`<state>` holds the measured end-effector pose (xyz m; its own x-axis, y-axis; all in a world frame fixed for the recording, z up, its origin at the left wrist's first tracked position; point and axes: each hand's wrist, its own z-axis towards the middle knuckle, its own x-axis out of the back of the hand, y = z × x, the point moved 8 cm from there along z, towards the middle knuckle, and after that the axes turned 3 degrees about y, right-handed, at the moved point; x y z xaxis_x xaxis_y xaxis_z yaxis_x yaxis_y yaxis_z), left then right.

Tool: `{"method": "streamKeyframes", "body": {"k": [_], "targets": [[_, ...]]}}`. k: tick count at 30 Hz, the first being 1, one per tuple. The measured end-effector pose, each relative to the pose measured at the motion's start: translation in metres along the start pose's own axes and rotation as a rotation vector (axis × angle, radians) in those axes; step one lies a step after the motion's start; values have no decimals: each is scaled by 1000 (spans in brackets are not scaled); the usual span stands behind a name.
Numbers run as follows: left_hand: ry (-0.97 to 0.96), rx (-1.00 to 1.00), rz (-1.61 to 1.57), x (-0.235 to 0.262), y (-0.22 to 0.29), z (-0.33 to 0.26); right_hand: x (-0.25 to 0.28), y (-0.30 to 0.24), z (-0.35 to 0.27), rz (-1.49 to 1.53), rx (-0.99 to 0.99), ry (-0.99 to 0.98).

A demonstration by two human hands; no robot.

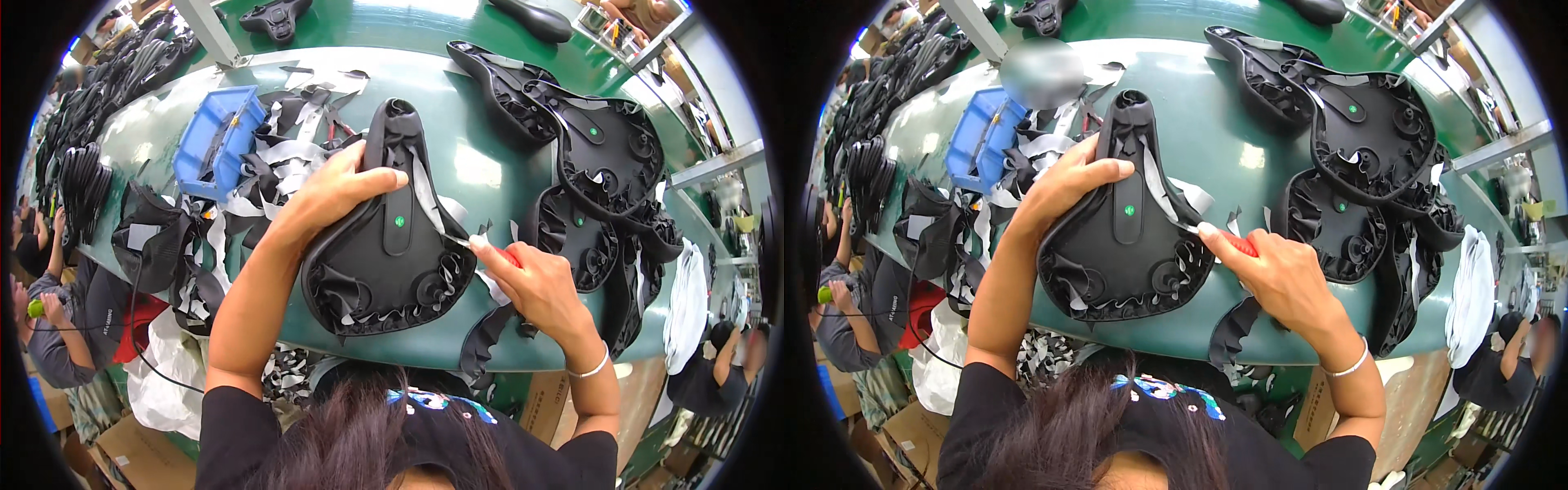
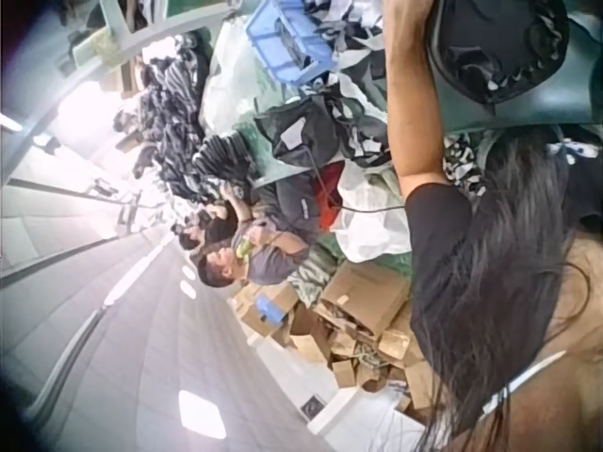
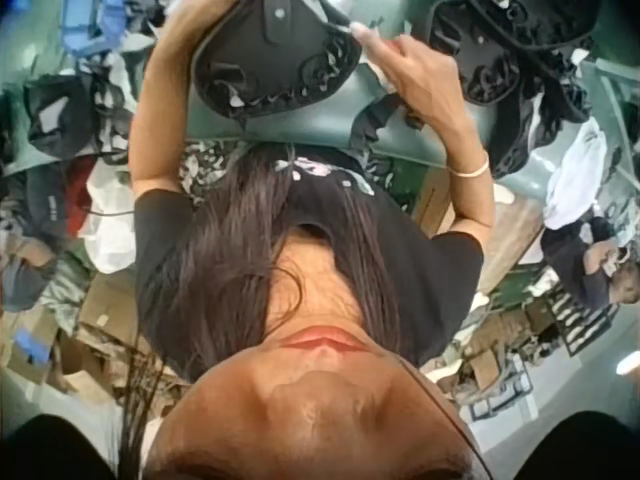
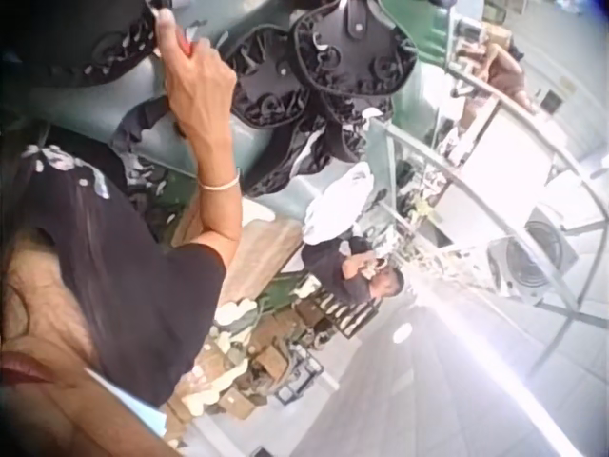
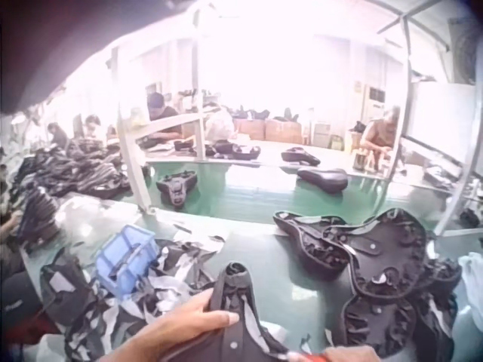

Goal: The person uses a red utility knife to trim excess black rubber or plastic material from the edges of bicycle seats. They hold the seat on a green workbench, carefully cutting away the overhanging material and discarding the scraps. The process is repeated for multiple seats, with the person rotating the items to access different edges.

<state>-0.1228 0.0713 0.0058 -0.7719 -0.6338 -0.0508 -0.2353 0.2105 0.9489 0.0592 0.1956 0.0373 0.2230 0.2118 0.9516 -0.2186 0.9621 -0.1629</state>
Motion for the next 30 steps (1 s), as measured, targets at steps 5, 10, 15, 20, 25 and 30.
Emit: {"method": "streamKeyframes", "body": {"k": [5, 10, 15, 20, 25, 30], "targets": [[167, -22, 38, 18, -17, -11, -36, -22, -49, 97, -309, 4], [375, 16, -135, 32, -48, -49, -48, -65, -85, 387, -628, 42], [469, -64, -282, 35, -57, -76, -14, -40, -69, 470, -546, 313], [596, -100, -289, 39, -62, -97, -29, -34, 23, 608, -312, 357], [1047, -471, 788, 61, -50, -137, -22, 20, 3, 873, -812, 368], [249, -682, 1117, -53, 3, -69, -10, -35, 33, 807, -393, 292]]}}
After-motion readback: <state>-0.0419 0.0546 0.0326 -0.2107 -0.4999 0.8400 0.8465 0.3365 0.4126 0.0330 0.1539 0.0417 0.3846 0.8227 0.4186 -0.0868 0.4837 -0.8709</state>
